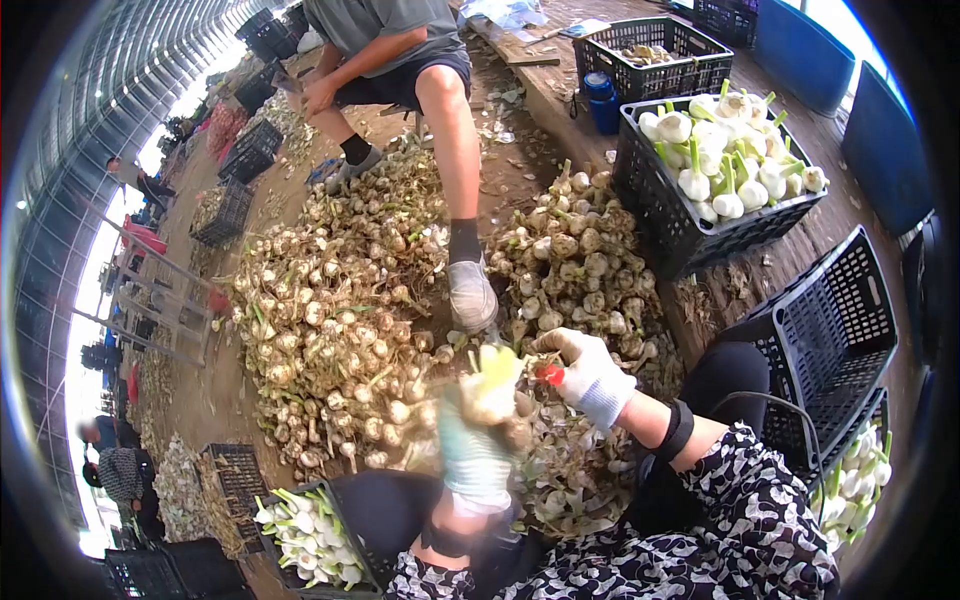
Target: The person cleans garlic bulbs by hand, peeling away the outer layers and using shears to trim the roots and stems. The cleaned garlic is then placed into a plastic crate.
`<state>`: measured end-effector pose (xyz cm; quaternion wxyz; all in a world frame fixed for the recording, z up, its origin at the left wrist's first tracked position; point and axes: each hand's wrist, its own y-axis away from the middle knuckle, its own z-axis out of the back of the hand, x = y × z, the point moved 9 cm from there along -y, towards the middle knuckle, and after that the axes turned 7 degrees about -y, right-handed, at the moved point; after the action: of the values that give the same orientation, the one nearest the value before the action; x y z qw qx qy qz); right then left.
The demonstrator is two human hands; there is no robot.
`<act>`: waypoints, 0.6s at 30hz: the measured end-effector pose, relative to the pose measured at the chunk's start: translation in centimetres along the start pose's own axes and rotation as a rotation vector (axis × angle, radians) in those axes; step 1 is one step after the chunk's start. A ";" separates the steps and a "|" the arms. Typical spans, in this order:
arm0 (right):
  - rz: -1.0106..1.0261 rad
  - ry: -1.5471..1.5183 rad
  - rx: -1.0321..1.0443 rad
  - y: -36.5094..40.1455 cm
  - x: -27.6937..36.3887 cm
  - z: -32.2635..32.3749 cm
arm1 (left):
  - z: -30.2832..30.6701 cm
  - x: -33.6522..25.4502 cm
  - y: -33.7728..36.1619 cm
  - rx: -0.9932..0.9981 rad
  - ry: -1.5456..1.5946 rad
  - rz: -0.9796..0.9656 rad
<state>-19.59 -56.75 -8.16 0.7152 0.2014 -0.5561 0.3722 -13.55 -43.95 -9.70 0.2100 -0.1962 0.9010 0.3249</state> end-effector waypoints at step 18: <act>-0.204 -0.653 0.219 1.0 -0.1 -2.4 | 0.5 -0.6 0.7 -0.009 -0.634 -0.216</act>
<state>-18.75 -54.44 -9.09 0.5074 0.4398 -0.6891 0.2724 -13.28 -42.97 -9.34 0.5122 -0.1809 0.7633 0.3497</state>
